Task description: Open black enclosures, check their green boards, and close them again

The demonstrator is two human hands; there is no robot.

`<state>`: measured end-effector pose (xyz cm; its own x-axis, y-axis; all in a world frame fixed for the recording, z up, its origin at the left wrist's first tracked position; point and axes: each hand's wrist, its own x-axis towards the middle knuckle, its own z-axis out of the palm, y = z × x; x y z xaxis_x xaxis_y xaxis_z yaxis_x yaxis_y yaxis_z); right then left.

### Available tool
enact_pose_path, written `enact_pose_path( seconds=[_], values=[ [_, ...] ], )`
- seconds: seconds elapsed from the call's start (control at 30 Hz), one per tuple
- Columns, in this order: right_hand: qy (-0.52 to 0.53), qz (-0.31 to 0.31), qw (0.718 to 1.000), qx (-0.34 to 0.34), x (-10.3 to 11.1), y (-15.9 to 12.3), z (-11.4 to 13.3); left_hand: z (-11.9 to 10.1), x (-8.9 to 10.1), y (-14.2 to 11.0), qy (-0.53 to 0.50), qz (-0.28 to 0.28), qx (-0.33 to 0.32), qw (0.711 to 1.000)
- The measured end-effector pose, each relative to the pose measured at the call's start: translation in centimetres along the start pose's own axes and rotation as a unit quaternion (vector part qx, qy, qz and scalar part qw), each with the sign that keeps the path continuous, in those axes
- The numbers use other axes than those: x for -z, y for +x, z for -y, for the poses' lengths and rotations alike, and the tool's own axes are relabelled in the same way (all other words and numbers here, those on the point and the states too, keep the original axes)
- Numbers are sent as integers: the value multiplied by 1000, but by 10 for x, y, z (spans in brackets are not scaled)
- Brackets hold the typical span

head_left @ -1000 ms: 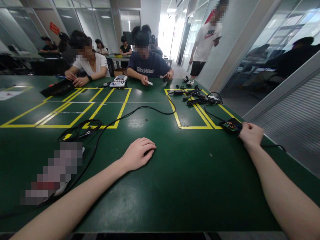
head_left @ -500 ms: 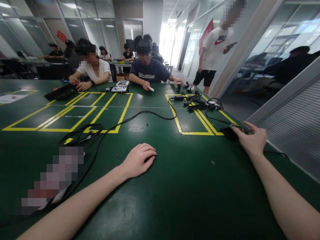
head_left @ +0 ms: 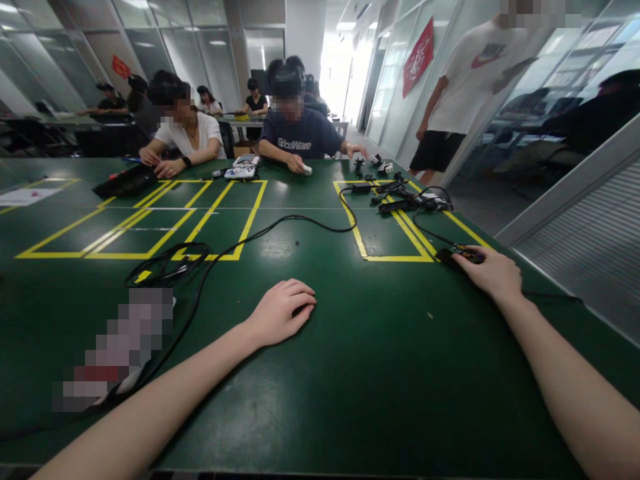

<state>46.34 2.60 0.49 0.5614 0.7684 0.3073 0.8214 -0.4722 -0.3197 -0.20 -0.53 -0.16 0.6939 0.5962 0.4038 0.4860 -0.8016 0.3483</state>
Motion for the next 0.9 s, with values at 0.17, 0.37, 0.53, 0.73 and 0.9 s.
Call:
enact_pose_path(
  seconds=[0.17, 0.37, 0.53, 0.73, 0.9],
  values=[
    [76, 69, 993, 58, -6, -32, 48, 0, -1, 0, 5, -4, -1, 1000],
    [257, 149, 876, 380, -20, -111, 115, -4, 2, 0, -9, -44, 6, 999],
    [294, 256, 736, 553, -6, -173, 150, -9, 7, -1, -34, -13, -48, 998],
    [289, 243, 757, 534, -4, -181, 152, -10, 6, 0, -48, 13, -13, 999],
    [301, 242, 758, 526, -4, -176, 151, -10, 6, 0, -42, 28, -14, 999]
  ],
)
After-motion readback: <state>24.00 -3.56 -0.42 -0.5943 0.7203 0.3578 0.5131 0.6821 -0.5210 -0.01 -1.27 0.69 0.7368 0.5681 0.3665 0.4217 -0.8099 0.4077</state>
